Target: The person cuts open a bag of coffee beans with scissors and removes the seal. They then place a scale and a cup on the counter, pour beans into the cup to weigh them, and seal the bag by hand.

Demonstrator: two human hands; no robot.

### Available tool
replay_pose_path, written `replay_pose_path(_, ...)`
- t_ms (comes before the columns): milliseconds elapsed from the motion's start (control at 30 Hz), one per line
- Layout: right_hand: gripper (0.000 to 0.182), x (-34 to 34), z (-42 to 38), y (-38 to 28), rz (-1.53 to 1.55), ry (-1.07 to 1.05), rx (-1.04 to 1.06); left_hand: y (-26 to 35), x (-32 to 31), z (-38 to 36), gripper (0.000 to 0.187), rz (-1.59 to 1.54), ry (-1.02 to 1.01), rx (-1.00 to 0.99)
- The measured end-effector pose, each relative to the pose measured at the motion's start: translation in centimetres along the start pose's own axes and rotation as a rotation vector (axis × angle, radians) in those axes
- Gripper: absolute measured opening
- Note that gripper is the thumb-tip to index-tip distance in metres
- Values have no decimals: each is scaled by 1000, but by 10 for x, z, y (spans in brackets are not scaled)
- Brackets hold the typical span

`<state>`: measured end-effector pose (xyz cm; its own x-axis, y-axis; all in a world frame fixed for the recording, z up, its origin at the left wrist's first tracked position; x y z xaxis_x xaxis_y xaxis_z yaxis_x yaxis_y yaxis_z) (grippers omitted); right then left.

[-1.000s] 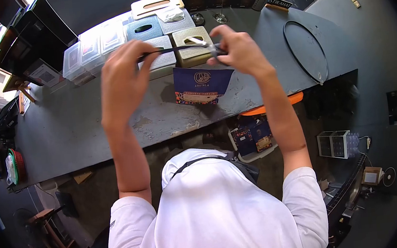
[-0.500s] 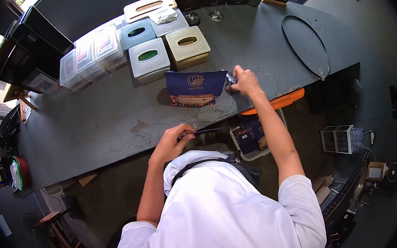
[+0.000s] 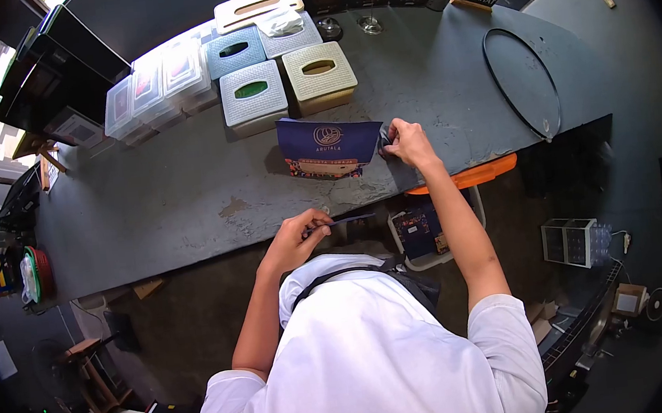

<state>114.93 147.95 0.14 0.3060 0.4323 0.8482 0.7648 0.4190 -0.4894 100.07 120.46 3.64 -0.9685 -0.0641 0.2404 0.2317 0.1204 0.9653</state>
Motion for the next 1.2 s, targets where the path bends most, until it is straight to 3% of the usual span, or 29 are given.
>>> replay_pose_path(233,19,26,-24,-26,56,182,167,-4,-9,1,12,-38,30,30)
replay_pose_path(333,26,47,-60,-54,478,-27,52,6,-12,5,12,-5,26,15)
replay_pose_path(433,26,40,-108,-86,645,-293,385,10,-20,9,13,3,-16,40)
replay_pose_path(467,23,30,-123,-89,661,-435,308,12,-23,11,14,11,-27,42)
replay_pose_path(533,16,21,-136,-91,474,-464,371,14,-31,13,14,22,-55,54)
replay_pose_path(667,12,7,-148,-64,564,-414,333,15,-39,16,14,76,-111,93)
replay_pose_path(733,14,-1,-152,-38,571,-422,208,8,-42,14,13,162,-138,96)
replay_pose_path(833,14,-11,-159,4,537,-422,107,-4,-42,10,11,275,-120,204)
replay_pose_path(1000,12,-20,-174,44,545,-413,17,-10,-46,1,12,214,-51,190)
replay_pose_path(1200,13,-5,-168,27,693,-404,112,8,-61,5,25,76,79,187)
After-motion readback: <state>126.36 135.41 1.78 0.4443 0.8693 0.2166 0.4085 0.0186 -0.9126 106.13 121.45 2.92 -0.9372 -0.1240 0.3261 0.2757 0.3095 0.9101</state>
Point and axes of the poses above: each hand's wrist, its own z-axis towards the middle knuckle, its own x-axis out of the back of the hand, y = z × x, the point moved 7 cm from there along z, towards the middle knuckle, and after that the axes turned 1 degree about z, right-handed, at the moved point
